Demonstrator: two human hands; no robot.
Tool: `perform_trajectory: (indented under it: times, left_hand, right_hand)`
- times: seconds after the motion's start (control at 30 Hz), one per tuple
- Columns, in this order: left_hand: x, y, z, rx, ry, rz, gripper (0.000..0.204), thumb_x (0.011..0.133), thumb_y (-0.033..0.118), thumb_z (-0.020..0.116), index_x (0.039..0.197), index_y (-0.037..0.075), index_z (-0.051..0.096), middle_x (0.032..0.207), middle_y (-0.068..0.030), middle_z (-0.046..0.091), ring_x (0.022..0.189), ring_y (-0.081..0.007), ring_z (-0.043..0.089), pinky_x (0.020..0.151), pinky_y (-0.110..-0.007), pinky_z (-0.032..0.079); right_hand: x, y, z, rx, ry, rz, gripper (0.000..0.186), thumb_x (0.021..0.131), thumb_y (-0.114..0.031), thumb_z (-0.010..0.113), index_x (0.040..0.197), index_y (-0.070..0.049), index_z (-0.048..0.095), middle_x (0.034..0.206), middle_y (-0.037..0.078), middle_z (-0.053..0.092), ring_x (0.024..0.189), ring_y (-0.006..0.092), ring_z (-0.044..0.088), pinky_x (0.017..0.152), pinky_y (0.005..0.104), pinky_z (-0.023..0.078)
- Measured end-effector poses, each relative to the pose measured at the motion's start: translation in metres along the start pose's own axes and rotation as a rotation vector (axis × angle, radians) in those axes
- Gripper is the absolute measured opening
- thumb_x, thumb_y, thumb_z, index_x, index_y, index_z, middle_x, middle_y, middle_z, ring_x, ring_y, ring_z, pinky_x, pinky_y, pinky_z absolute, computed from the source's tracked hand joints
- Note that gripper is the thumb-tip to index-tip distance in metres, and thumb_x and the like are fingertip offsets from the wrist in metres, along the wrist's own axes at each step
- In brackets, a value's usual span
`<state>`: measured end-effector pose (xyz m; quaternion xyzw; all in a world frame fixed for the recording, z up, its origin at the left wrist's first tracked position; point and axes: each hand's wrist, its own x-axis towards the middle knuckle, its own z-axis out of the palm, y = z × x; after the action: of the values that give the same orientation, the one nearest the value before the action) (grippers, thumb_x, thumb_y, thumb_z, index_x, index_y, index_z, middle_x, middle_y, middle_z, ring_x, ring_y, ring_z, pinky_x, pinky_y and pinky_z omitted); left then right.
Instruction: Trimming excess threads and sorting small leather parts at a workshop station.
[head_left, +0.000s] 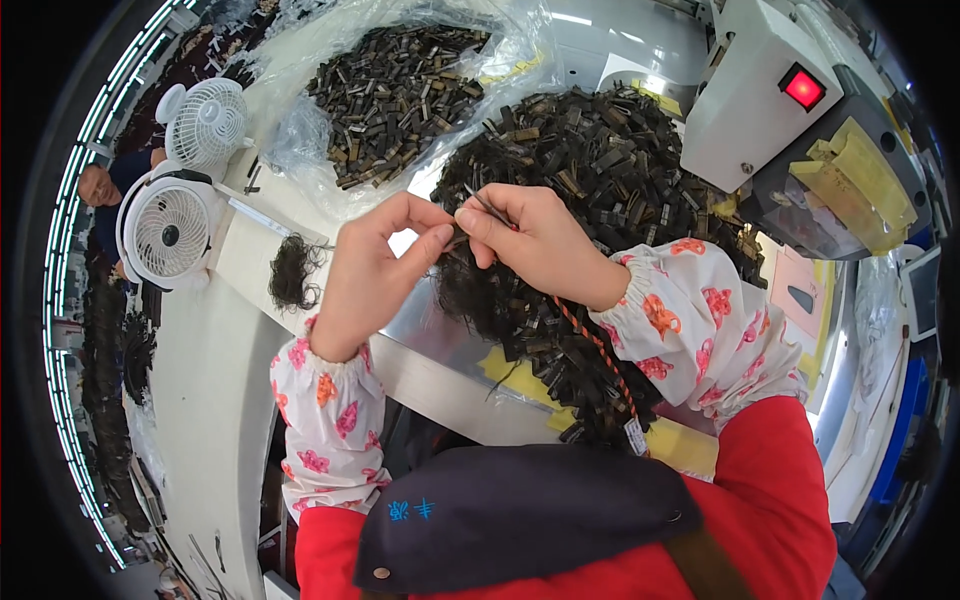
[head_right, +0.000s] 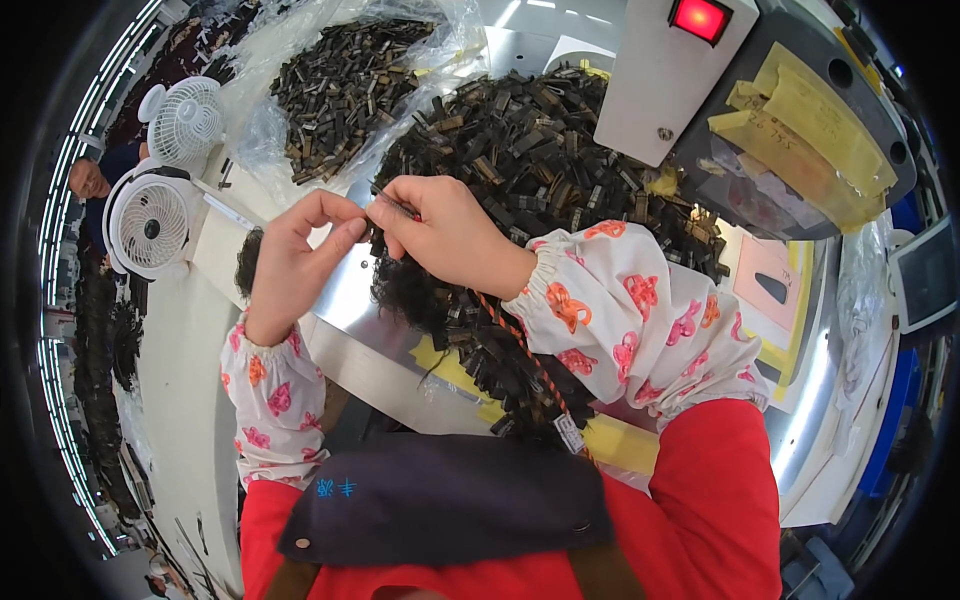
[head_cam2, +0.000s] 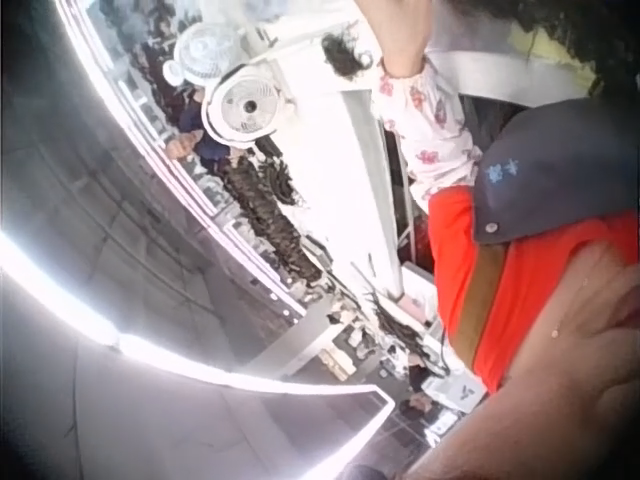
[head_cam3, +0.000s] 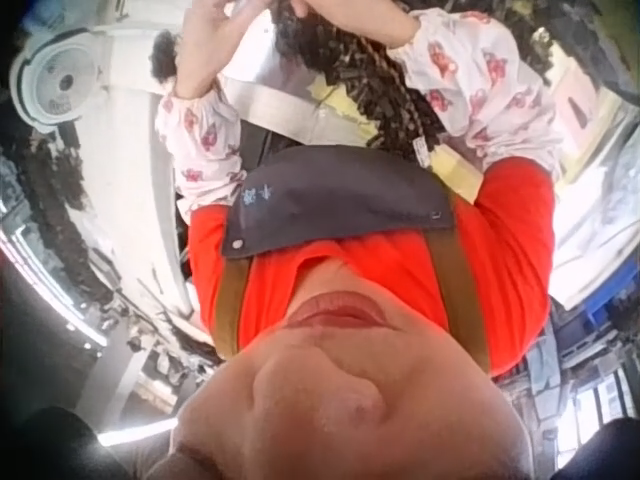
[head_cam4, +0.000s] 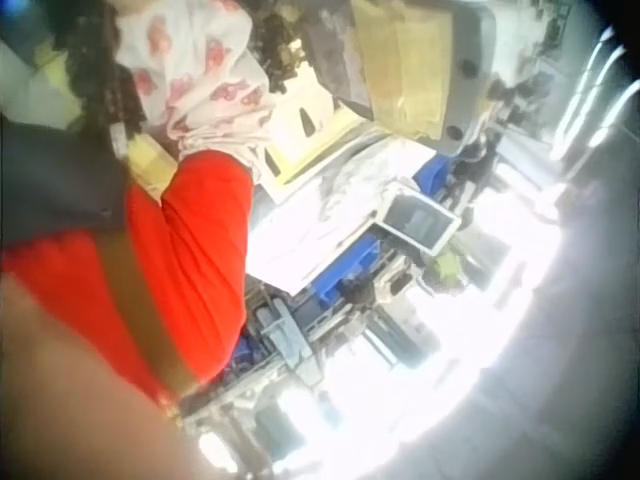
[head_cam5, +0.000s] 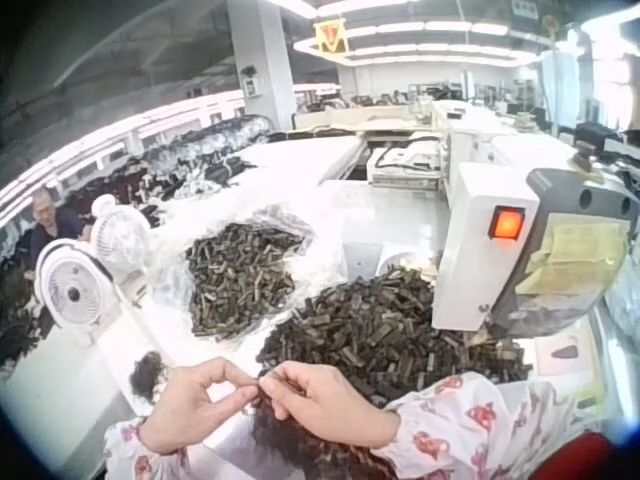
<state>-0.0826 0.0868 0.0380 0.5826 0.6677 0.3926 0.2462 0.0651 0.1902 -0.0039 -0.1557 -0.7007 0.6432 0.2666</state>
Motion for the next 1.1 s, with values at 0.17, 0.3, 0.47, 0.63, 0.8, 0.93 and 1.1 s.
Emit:
perform_trajectory:
  times: [0.17, 0.3, 0.47, 0.63, 0.8, 0.93, 1.1]
  left_hand:
    - [0.034, -0.017, -0.039, 0.092, 0.409, 0.122, 0.016, 0.085, 0.011, 0.059, 0.093, -0.003, 0.061, 0.080, -0.0089, 0.064, 0.077, -0.0114, 0.059, 0.072, -0.025, 0.045]
    - [0.008, -0.026, -0.020, 0.196, 0.386, 0.027, 0.019, 0.084, 0.012, 0.060, 0.098, -0.001, 0.062, 0.084, -0.0075, 0.065, 0.074, -0.0119, 0.059, 0.071, -0.024, 0.046]
    - [-0.071, -0.003, 0.048, 0.240, 0.197, 0.001, 0.033, 0.071, 0.009, 0.071, 0.101, 0.003, 0.060, 0.090, -0.0111, 0.054, 0.072, -0.0176, 0.053, 0.063, -0.027, 0.043]
    - [-0.078, -0.032, 0.054, -0.012, 0.185, -0.118, 0.014, 0.083, 0.004, 0.059, 0.096, 0.000, 0.061, 0.076, -0.0063, 0.059, 0.067, -0.0123, 0.055, 0.060, -0.024, 0.044]
    - [-0.082, -0.042, 0.041, -0.387, 0.150, -0.308, 0.016, 0.087, 0.006, 0.054, 0.101, -0.003, 0.059, 0.078, -0.0024, 0.061, 0.065, -0.0056, 0.053, 0.059, -0.020, 0.044]
    - [-0.080, -0.043, 0.047, -0.034, 0.636, -0.175, 0.018, 0.085, 0.006, 0.057, 0.101, -0.002, 0.059, 0.080, -0.0044, 0.062, 0.065, -0.0065, 0.054, 0.060, -0.020, 0.044]
    - [-0.098, -0.041, 0.042, 0.015, 0.502, -0.115, 0.014, 0.086, 0.004, 0.055, 0.098, -0.002, 0.061, 0.085, -0.0057, 0.061, 0.075, -0.0082, 0.055, 0.066, -0.021, 0.045]
  right_hand:
    - [0.002, -0.005, 0.003, 0.032, -0.001, 0.006, 0.021, 0.087, -0.017, 0.054, 0.080, 0.001, 0.060, 0.058, 0.001, 0.058, 0.051, 0.0040, 0.046, 0.048, 0.0225, 0.036]
    - [0.002, 0.008, -0.008, 0.111, 0.043, 0.016, 0.022, 0.087, -0.019, 0.053, 0.082, 0.002, 0.061, 0.058, 0.001, 0.058, 0.051, 0.0041, 0.045, 0.047, 0.0229, 0.036]
    - [0.005, 0.008, 0.004, -0.132, -0.013, -0.122, 0.022, 0.085, -0.020, 0.055, 0.085, 0.001, 0.062, 0.060, 0.006, 0.059, 0.051, 0.0098, 0.051, 0.050, 0.0261, 0.040]
    - [-0.006, 0.020, 0.003, -0.395, -0.436, -0.314, 0.026, 0.077, -0.010, 0.065, 0.100, 0.000, 0.058, 0.086, 0.015, 0.064, 0.076, 0.0284, 0.062, 0.071, 0.0318, 0.048]
    - [-0.006, 0.011, 0.004, -0.581, -0.540, -0.175, 0.022, 0.077, -0.017, 0.066, 0.088, 0.002, 0.060, 0.073, 0.016, 0.061, 0.062, 0.0294, 0.057, 0.057, 0.0326, 0.044]
    - [-0.003, 0.012, 0.004, -0.484, -0.392, -0.136, 0.020, 0.078, -0.016, 0.065, 0.084, 0.003, 0.060, 0.069, 0.015, 0.059, 0.055, 0.0240, 0.054, 0.053, 0.0313, 0.043]
    - [-0.004, 0.009, 0.001, -0.488, -0.441, -0.121, 0.021, 0.079, -0.016, 0.065, 0.085, 0.003, 0.059, 0.069, 0.013, 0.058, 0.055, 0.0184, 0.050, 0.055, 0.0292, 0.043]
